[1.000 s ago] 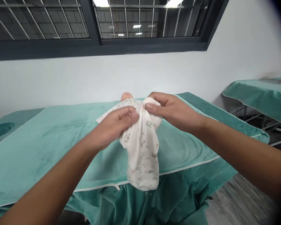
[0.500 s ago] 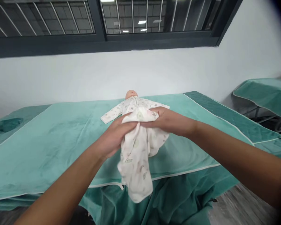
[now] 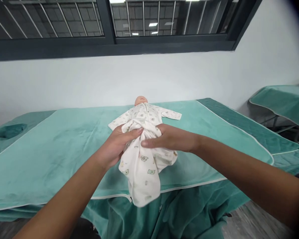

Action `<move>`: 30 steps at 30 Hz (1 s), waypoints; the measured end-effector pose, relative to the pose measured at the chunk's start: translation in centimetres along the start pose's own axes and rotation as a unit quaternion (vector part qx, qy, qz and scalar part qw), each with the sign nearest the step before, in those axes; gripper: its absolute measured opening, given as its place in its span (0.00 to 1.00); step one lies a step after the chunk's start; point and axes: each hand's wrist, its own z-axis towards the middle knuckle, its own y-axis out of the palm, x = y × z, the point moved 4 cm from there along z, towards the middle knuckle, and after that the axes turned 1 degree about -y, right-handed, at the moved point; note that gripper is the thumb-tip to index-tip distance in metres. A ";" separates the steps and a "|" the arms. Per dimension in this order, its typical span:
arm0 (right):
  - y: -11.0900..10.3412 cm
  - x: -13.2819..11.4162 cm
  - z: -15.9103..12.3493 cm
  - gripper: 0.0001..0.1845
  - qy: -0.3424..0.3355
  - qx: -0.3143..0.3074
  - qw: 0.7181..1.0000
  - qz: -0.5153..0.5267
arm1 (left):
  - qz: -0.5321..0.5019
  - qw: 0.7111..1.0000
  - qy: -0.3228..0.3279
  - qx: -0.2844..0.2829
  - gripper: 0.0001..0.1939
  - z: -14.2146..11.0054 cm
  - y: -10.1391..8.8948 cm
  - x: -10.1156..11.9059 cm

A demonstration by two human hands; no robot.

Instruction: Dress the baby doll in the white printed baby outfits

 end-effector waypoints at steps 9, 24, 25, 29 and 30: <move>-0.9 0.5 1.0 0.18 -0.084 0.108 0.968 0.211 | 0.028 0.997 -0.036 -0.065 0.29 0.2 -0.1 -0.2; -1.4 0.5 2.0 0.12 -0.129 0.033 0.961 0.242 | -0.051 0.995 -0.048 -0.065 0.29 0.0 0.0 -2.3; -1.4 0.6 1.8 0.13 -0.125 0.024 0.964 0.234 | -0.045 0.996 -0.047 -0.062 0.30 -0.1 -0.3 -2.4; -0.9 3.1 1.1 0.19 -0.025 0.040 0.988 0.146 | -0.054 0.997 0.017 0.044 0.25 0.3 -1.2 -2.6; -0.5 4.1 1.0 0.19 0.007 0.049 0.991 0.124 | -0.055 0.996 0.021 0.066 0.24 0.5 -1.2 -2.9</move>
